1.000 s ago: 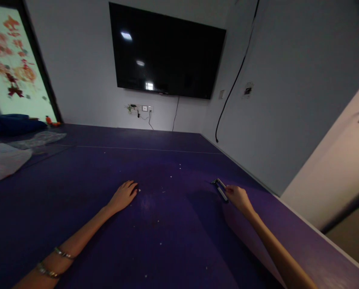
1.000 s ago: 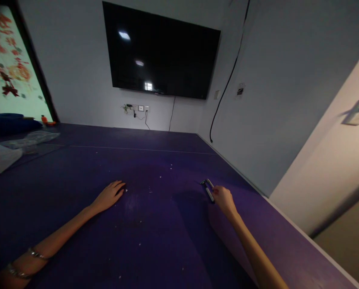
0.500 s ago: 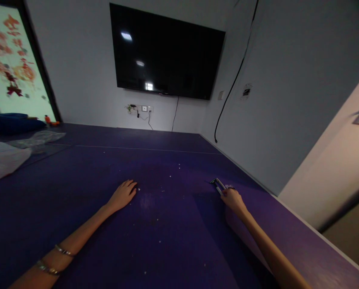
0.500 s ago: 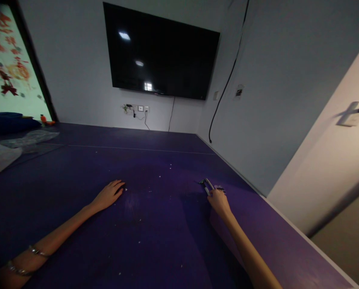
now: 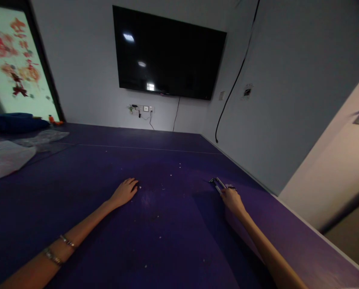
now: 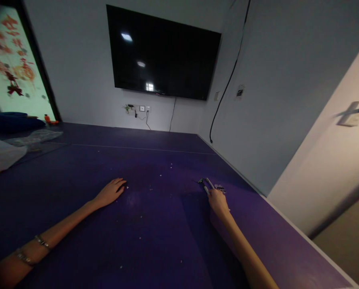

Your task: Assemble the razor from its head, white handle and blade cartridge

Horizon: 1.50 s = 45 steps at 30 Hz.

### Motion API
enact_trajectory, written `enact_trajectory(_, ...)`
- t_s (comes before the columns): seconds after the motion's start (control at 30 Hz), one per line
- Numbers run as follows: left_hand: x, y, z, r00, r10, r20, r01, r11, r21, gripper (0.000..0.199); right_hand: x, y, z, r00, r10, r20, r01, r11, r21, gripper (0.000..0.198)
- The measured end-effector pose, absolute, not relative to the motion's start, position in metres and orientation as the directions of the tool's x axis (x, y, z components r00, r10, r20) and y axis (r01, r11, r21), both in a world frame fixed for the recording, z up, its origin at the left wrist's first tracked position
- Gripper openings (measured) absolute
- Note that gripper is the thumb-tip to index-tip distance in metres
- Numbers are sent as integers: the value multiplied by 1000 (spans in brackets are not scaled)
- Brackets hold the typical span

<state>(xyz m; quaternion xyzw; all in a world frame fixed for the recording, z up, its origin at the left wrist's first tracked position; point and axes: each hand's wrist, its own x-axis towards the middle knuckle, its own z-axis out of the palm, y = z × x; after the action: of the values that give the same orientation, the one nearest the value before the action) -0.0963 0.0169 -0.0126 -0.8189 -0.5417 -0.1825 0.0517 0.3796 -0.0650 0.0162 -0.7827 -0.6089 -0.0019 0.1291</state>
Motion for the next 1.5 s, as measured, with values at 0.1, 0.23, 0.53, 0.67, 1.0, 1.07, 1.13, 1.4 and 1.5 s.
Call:
enact_trajectory(0.1,-93,17,-3,343,876,339,903,-406,137,40,374,-64,18,257,947,195,953,-213,-217,26)
enact_trajectory(0.23,-60,7,25,353,827,438,836,-489,249,36,354,-58,29,190,938,289,962,-119,-247,28)
enact_trajectory(0.53,60,-30,59,430,820,379,518,-567,641,33,256,-69,67,-24,901,434,971,123,-203,31)
enact_trajectory(0.67,80,-27,52,307,868,390,578,-496,649,42,228,-77,69,-76,905,418,968,168,-187,31)
enact_trajectory(1.0,92,-23,40,245,946,211,329,-286,900,48,204,-86,60,-135,910,392,977,188,-98,29)
enact_trajectory(1.07,92,-22,38,246,947,204,292,-273,916,47,203,-86,59,-147,913,381,978,191,-80,29)
enact_trajectory(1.13,93,-20,36,242,959,148,264,-211,941,44,202,-86,59,-165,915,369,977,203,-66,29)
enact_trajectory(1.4,89,-14,42,234,972,25,360,-110,926,34,198,-90,64,-200,912,359,956,262,-135,24)
enact_trajectory(1.5,73,-8,45,325,946,-5,520,-175,836,32,205,-91,66,-192,906,378,931,290,-223,26)
